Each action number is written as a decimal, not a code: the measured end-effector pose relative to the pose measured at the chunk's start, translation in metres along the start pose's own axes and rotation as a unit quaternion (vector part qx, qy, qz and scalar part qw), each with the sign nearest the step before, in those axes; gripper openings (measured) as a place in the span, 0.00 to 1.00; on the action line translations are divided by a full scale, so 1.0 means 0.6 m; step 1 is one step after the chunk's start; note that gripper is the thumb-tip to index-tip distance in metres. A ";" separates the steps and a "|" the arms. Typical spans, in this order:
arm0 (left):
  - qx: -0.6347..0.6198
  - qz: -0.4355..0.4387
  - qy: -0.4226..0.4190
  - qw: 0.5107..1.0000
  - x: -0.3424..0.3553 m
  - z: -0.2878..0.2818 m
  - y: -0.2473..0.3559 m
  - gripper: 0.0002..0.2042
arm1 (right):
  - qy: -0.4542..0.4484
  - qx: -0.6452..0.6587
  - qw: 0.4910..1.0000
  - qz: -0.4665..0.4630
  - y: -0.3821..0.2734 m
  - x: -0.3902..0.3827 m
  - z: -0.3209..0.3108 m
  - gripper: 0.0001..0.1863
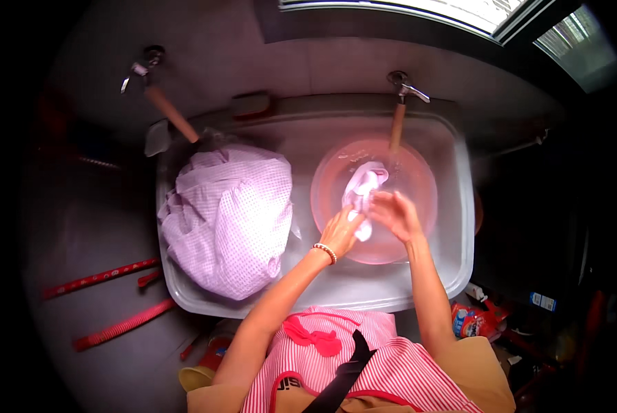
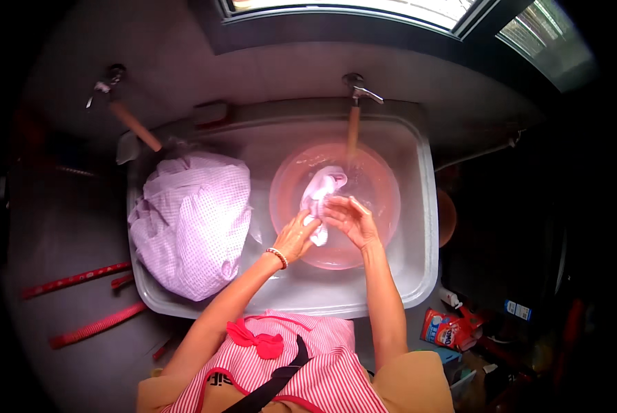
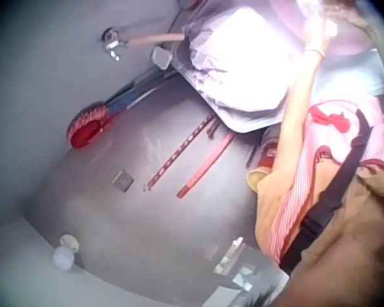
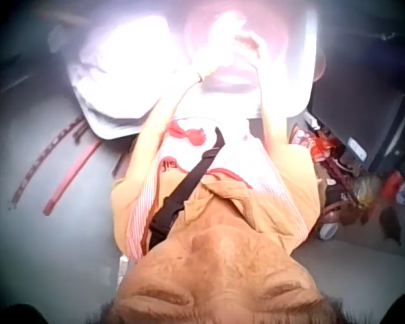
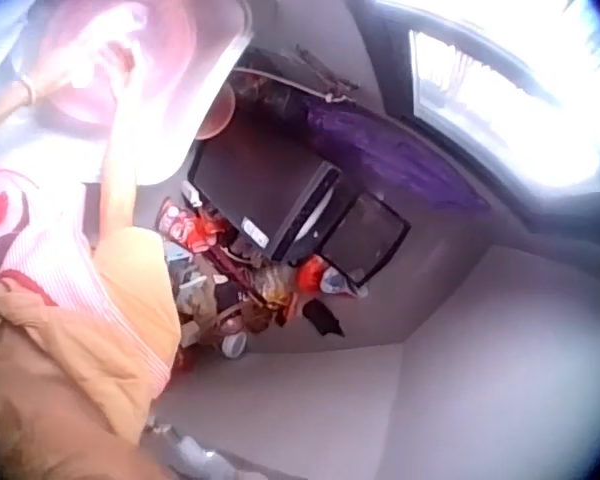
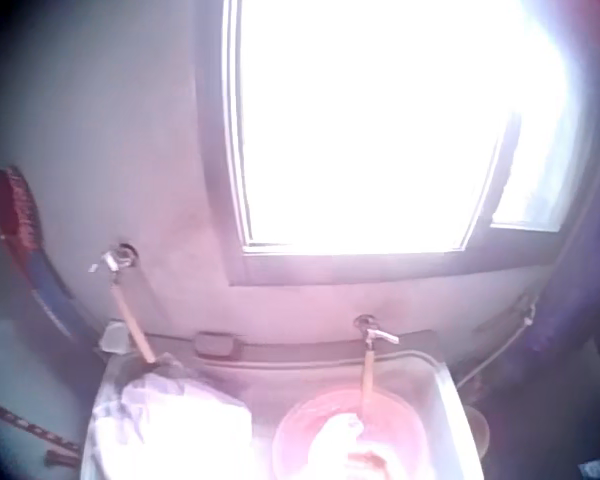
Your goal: The person hand-washes several clothing items in a basin of water using a brush and then places one item into a washing machine.
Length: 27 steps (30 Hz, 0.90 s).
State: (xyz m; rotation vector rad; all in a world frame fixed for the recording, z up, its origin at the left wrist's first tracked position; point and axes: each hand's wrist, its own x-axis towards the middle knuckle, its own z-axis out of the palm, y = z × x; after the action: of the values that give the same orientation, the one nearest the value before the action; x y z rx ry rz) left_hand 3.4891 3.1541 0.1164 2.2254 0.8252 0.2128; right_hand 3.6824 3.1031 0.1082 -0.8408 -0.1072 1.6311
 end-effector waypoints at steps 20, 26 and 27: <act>0.318 -0.142 -0.243 0.905 0.066 0.121 -0.117 0.30 | 0.111 -0.847 0.508 0.109 0.146 0.123 -0.105 0.18; 0.286 -0.152 -0.334 0.885 0.077 0.112 -0.103 0.32 | 0.073 -0.667 0.741 0.028 0.113 0.082 -0.154 0.11; 0.282 -0.156 -0.333 0.886 0.068 0.110 -0.100 0.32 | 0.157 -0.380 0.897 0.162 0.076 0.065 -0.085 0.10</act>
State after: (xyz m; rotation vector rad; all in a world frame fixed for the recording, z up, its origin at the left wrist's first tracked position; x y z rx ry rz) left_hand 3.5164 3.1718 0.0238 2.3720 0.8946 -1.0155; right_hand 3.6736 3.1066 0.0302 -1.7916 -0.4137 1.7437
